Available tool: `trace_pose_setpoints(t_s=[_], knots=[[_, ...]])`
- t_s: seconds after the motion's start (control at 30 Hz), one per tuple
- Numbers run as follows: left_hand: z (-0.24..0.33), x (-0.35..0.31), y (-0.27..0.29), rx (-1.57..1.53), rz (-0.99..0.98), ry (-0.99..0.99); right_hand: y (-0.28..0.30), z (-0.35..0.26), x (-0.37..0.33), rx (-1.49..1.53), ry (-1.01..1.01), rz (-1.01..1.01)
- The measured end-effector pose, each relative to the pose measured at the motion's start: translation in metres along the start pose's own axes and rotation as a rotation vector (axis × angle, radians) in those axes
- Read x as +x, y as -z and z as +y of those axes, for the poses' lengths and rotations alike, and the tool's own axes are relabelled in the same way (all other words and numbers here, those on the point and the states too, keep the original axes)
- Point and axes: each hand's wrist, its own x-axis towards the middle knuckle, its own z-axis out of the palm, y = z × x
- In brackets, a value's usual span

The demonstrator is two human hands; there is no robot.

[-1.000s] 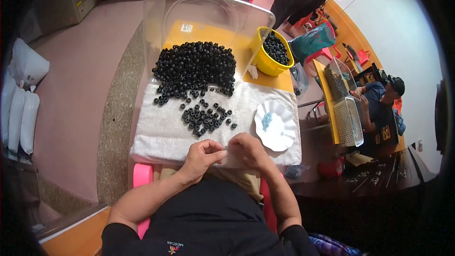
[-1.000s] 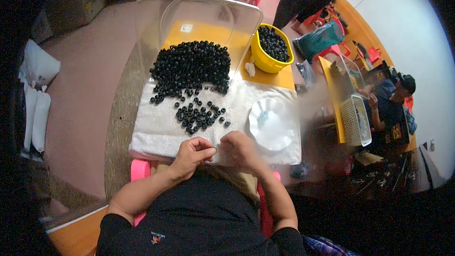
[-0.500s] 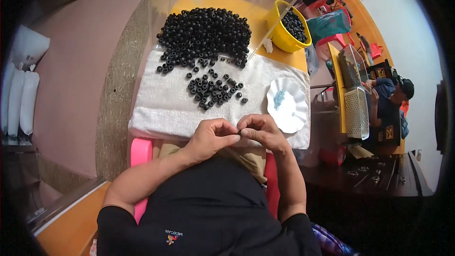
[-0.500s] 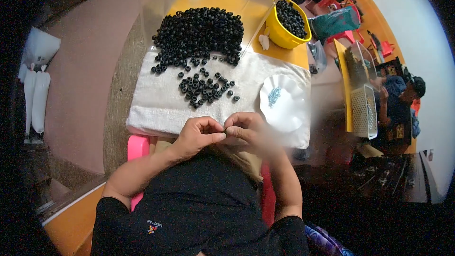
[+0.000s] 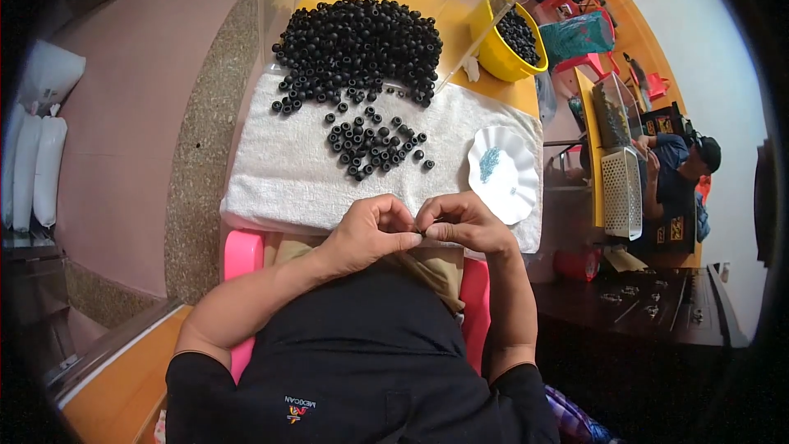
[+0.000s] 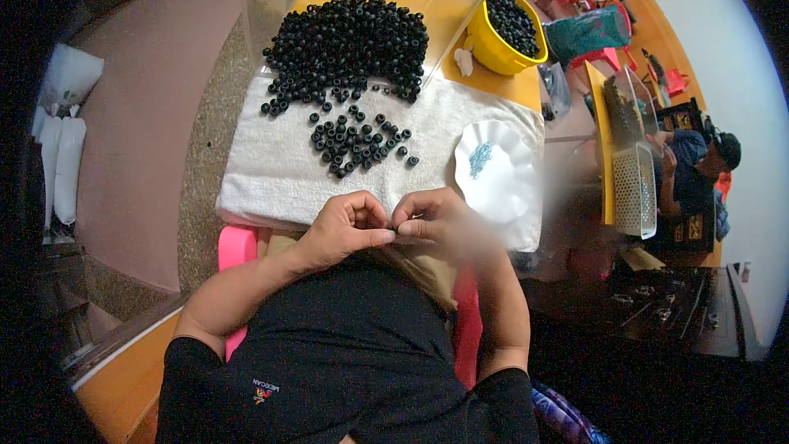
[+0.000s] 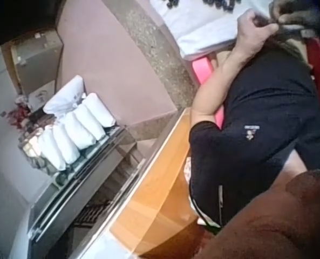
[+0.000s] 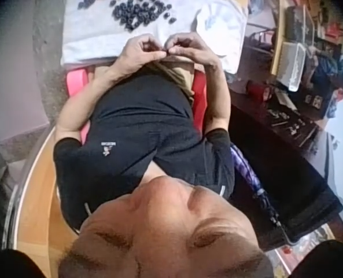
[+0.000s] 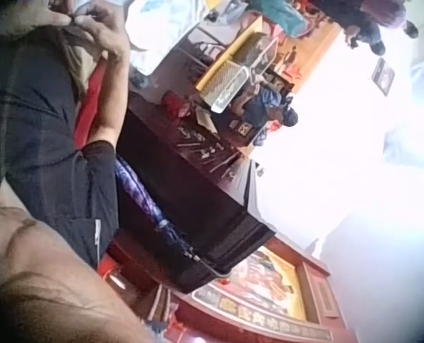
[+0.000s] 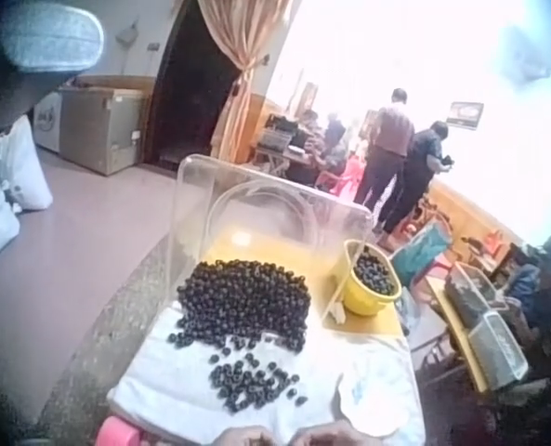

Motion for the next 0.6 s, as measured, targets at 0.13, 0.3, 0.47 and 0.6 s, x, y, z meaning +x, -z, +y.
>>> trace_pose_setpoints(t_s=[0.13, 0.3, 0.47, 0.6], knots=[[-0.002, 0.001, 0.0, 0.033, -0.035, -0.019, -0.001, -0.006, -0.001, -0.034, -0.041, -0.015], [-0.003, 0.002, 0.001, 0.059, -0.032, -0.012, -0.002, -0.002, 0.002, -0.004, -0.029, -0.011], [0.002, 0.0, 0.001, 0.066, 0.001, 0.012, -0.007, 0.005, 0.001, -0.158, 0.087, 0.157], [0.002, 0.001, 0.003, -0.029, 0.04, 0.041, -0.018, 0.016, 0.0, -0.427, 0.274, 0.316]])
